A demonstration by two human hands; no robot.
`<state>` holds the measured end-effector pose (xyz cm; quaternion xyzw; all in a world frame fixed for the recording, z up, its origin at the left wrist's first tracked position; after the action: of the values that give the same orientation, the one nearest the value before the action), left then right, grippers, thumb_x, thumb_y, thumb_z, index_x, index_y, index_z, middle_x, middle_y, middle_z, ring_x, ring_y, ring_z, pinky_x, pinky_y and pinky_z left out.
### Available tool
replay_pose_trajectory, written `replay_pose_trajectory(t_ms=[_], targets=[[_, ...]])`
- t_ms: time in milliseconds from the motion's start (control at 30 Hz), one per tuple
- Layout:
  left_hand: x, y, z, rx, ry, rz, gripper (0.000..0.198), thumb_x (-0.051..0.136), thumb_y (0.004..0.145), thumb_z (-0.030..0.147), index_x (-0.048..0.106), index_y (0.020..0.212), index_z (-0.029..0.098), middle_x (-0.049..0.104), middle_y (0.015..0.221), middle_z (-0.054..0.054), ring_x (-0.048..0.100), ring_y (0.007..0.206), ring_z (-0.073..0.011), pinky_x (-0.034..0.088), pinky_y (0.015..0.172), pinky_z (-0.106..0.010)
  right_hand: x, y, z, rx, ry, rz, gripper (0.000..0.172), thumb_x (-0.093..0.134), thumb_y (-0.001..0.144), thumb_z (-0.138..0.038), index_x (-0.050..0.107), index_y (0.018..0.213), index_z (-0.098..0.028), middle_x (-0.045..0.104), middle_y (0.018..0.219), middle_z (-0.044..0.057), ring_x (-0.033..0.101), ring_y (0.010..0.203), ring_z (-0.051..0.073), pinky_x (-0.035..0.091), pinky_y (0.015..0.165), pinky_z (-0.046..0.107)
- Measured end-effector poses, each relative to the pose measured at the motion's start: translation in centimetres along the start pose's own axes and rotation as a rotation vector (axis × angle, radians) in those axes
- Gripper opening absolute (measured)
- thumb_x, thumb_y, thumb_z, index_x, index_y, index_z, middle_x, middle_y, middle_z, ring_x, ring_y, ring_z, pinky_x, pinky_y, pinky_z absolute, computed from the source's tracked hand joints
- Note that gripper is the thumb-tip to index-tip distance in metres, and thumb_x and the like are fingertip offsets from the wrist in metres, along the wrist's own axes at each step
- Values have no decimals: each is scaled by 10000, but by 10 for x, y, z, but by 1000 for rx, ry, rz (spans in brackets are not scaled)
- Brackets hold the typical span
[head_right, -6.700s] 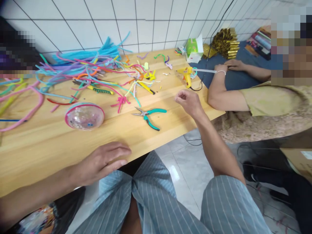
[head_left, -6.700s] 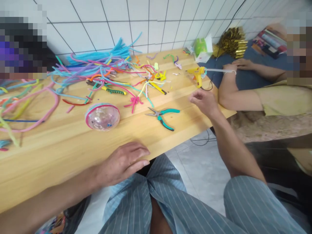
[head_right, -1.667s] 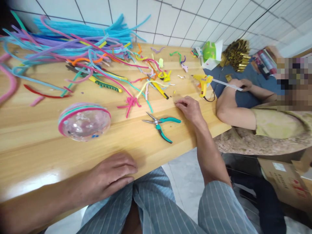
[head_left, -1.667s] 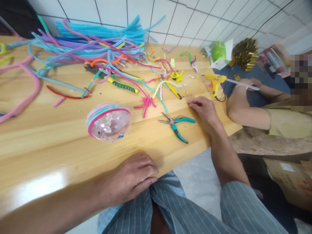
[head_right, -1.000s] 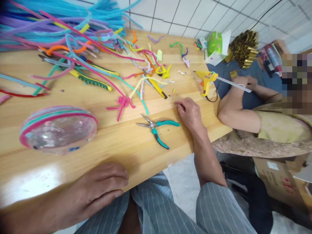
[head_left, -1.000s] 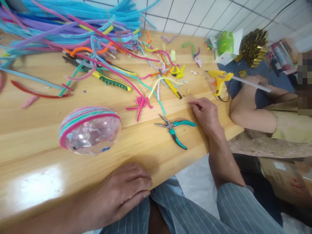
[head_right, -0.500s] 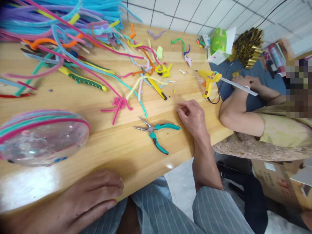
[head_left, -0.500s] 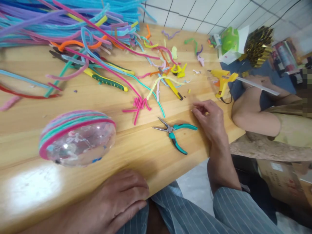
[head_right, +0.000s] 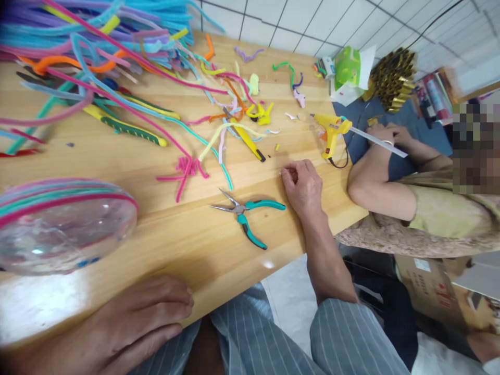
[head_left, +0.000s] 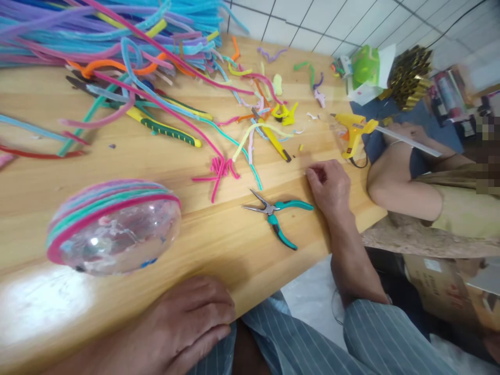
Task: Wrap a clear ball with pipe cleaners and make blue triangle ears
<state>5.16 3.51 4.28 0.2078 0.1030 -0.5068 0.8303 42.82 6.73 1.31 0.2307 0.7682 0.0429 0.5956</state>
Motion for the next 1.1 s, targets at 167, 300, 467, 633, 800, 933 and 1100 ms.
replay_pose_trajectory(t_ms=[167, 300, 467, 633, 800, 933, 1100], targets=[[3, -2, -2, -7, -1, -11, 261, 441, 1184, 283, 695, 1231, 248, 819, 1061, -27, 802, 1019, -106, 627, 923, -144, -4, 0, 5, 67, 61, 8, 138, 607, 993, -355, 691, 964, -250, 726, 916, 53, 646, 807, 224, 571, 831, 414], [5, -3, -2, -7, 3, -20, 254, 438, 1186, 290, 686, 1220, 245, 812, 1043, -27, 798, 995, -110, 629, 903, -157, -2, 0, 0, 74, 77, -40, 162, 637, 978, -392, 719, 982, -252, 717, 913, 49, 628, 777, 216, 573, 812, 406], [6, -3, -3, -13, -12, -30, 222, 470, 1177, 273, 688, 1194, 235, 815, 1056, -31, 788, 1002, -112, 624, 899, -163, 2, 1, -6, 67, 35, -41, 156, 658, 958, -388, 713, 902, -253, 693, 860, 55, 619, 770, 228, 562, 804, 408], [7, -4, -3, -19, -35, -38, 200, 502, 1163, 246, 697, 1206, 228, 816, 1077, -39, 784, 1008, -116, 626, 901, -171, 9, 5, -1, 98, 16, -75, 114, 653, 916, -342, 675, 846, -255, 706, 853, 59, 613, 766, 227, 529, 777, 396], [8, -6, -3, -23, -39, -35, 172, 556, 1138, 212, 710, 1213, 225, 815, 1081, -43, 783, 1025, -125, 629, 896, -178, 6, 4, 12, 224, 224, -101, 155, 671, 921, -391, 673, 854, -251, 673, 776, 10, 576, 716, 197, 480, 694, 350], [8, -7, -4, -18, -59, -35, 147, 584, 1120, 189, 711, 1190, 215, 809, 1077, -49, 779, 1007, -130, 633, 889, -191, 3, 1, 11, 224, 270, -140, 158, 707, 897, -387, 692, 836, -242, 665, 756, 1, 567, 694, 186, 451, 671, 342], [9, -8, -6, -26, -84, -49, 160, 609, 1095, 144, 715, 1199, 204, 796, 1081, -53, 762, 1000, -132, 625, 885, -201, 7, 6, 6, 168, 160, -152, 79, 689, 852, -315, 688, 820, -243, 671, 755, 10, 564, 684, 189, 453, 690, 353]])
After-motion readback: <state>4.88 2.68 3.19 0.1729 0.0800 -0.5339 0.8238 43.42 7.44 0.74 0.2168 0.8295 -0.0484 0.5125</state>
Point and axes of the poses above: each hand's wrist, its own y-axis towards the middle knuckle, its own x-axis out of the palm, z = x × y, the point moved 7 cm from there along y, towards the middle knuckle
